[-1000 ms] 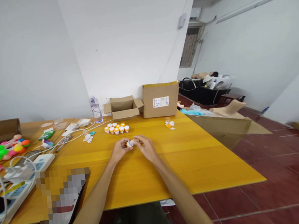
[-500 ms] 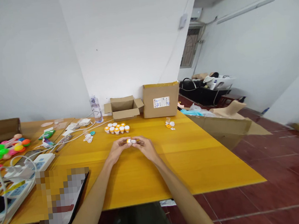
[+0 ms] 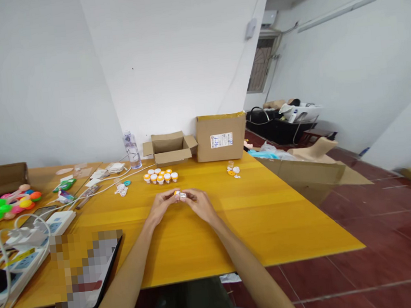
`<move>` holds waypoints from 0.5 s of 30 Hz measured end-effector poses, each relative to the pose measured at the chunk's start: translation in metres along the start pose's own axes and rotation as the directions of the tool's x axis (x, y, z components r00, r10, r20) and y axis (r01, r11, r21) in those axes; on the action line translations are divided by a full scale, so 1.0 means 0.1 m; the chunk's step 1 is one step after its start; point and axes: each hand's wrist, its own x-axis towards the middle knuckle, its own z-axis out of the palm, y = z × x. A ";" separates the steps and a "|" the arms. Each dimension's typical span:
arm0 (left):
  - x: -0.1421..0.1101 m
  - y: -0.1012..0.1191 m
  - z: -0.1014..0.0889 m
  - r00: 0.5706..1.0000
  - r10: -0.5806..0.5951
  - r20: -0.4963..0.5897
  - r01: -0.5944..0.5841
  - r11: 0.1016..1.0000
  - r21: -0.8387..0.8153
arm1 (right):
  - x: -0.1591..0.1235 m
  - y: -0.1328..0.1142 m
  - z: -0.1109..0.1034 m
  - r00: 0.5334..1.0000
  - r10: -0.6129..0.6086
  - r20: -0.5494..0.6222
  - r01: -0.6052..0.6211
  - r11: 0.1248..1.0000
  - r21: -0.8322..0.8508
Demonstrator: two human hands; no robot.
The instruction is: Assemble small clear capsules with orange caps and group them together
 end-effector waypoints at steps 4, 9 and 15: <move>0.00 -0.03 -0.01 1.000 0.014 0.006 -0.014 1.000 0.021 | -0.01 -0.03 0.00 0.999 0.020 0.039 -0.019 0.999 -0.025; 0.01 -0.04 -0.02 1.000 0.013 0.012 -0.014 0.999 0.036 | -0.02 0.01 0.01 0.994 0.085 0.071 -0.087 0.996 0.024; 0.01 -0.04 -0.02 1.000 0.021 0.010 -0.021 1.000 0.020 | -0.02 0.03 0.05 0.994 0.069 0.090 -0.078 0.992 0.103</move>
